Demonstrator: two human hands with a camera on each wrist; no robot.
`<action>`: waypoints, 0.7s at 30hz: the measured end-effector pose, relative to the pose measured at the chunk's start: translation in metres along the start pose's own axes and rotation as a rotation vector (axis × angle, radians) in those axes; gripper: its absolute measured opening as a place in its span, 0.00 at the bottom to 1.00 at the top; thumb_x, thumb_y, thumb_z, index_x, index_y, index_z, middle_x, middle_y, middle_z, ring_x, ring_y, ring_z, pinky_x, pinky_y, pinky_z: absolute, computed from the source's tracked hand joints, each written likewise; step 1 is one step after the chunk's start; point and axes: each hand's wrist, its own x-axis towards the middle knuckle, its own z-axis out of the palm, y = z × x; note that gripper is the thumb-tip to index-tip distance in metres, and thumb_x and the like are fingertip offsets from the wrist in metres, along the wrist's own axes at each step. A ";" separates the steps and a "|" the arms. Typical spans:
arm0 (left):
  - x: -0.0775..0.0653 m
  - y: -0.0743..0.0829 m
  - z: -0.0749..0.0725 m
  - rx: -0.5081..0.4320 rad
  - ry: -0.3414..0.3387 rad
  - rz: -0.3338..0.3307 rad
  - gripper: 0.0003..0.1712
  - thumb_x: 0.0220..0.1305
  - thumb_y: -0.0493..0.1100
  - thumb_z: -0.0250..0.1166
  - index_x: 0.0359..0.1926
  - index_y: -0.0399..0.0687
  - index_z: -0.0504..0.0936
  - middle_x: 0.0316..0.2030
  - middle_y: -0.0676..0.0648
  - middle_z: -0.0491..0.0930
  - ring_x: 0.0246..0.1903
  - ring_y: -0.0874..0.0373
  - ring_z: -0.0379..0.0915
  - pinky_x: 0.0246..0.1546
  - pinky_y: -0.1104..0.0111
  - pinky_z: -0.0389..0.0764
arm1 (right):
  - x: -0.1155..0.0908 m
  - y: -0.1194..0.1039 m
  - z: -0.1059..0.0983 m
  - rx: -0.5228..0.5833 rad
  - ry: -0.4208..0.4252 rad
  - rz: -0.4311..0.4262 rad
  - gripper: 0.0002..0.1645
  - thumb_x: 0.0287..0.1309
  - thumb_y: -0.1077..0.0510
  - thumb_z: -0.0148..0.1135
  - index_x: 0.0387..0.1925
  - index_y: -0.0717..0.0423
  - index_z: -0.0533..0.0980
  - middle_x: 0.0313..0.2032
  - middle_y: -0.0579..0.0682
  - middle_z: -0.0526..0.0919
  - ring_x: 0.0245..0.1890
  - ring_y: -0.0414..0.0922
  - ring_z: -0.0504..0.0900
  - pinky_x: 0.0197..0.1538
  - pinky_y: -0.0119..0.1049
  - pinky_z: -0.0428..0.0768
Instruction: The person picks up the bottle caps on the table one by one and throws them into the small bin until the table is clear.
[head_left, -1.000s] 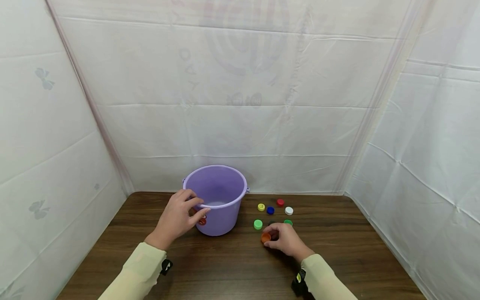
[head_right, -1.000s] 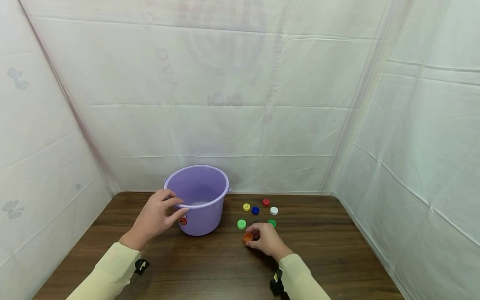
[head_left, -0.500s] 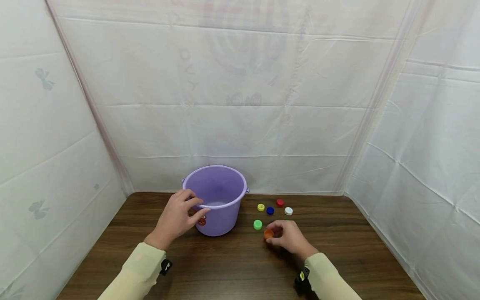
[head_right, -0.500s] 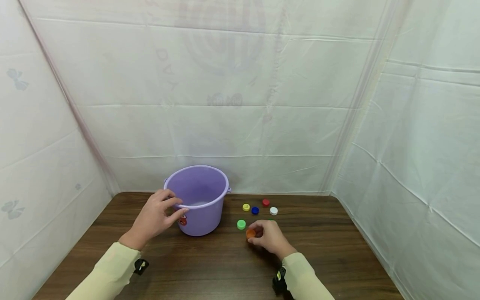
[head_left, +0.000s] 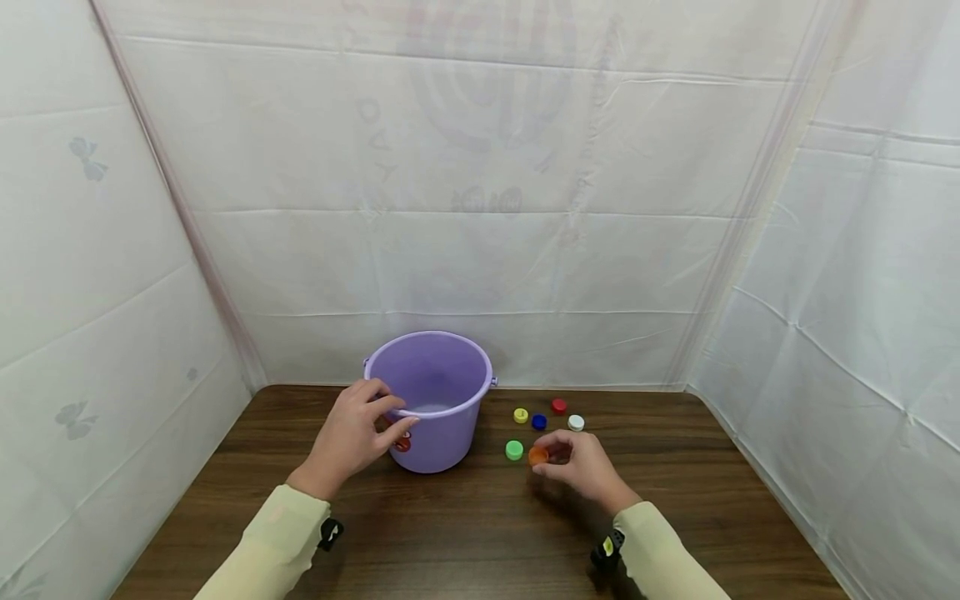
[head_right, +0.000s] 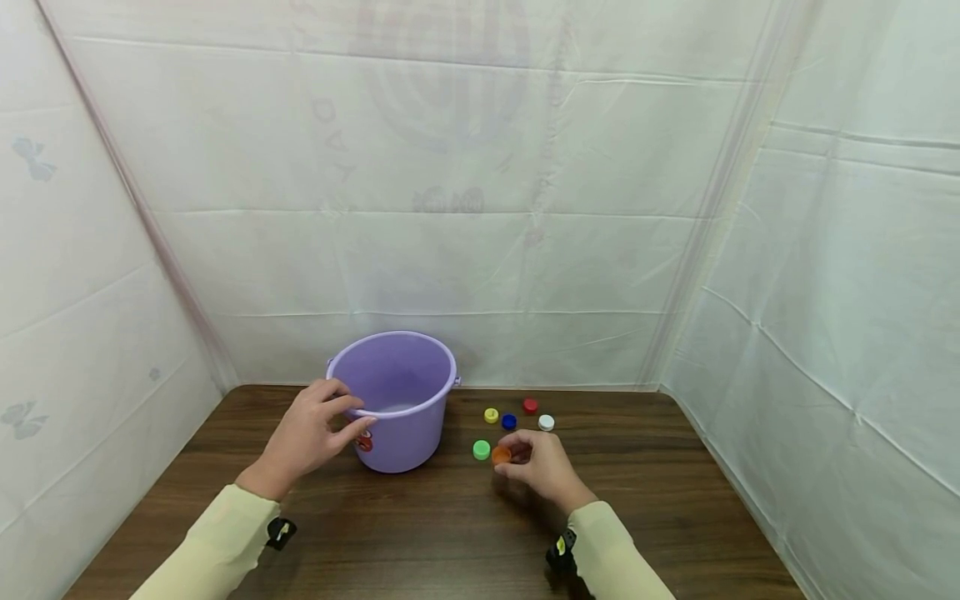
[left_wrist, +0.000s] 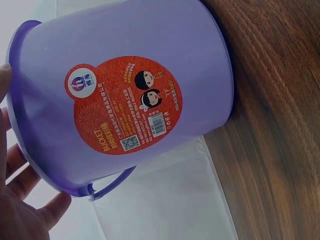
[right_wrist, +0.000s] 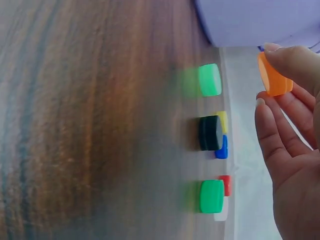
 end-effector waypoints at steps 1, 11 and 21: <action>0.000 0.000 0.000 0.000 0.000 -0.001 0.14 0.48 0.49 0.83 0.31 0.49 0.89 0.31 0.51 0.77 0.33 0.57 0.70 0.39 0.59 0.74 | 0.000 -0.001 -0.001 0.004 0.005 -0.005 0.17 0.53 0.52 0.80 0.44 0.49 0.85 0.40 0.45 0.89 0.38 0.36 0.86 0.41 0.30 0.84; 0.000 -0.001 0.000 -0.007 -0.006 -0.020 0.14 0.48 0.51 0.83 0.32 0.49 0.90 0.31 0.52 0.76 0.33 0.58 0.69 0.37 0.61 0.74 | 0.004 -0.015 -0.009 0.017 0.040 0.014 0.17 0.52 0.50 0.80 0.44 0.48 0.86 0.40 0.45 0.88 0.37 0.37 0.86 0.42 0.30 0.84; 0.000 0.000 -0.001 -0.016 -0.002 -0.019 0.14 0.47 0.49 0.83 0.31 0.49 0.90 0.31 0.51 0.76 0.33 0.58 0.69 0.37 0.61 0.74 | 0.008 -0.026 -0.015 0.076 0.063 0.061 0.17 0.52 0.54 0.80 0.45 0.51 0.85 0.42 0.49 0.89 0.39 0.42 0.87 0.43 0.32 0.85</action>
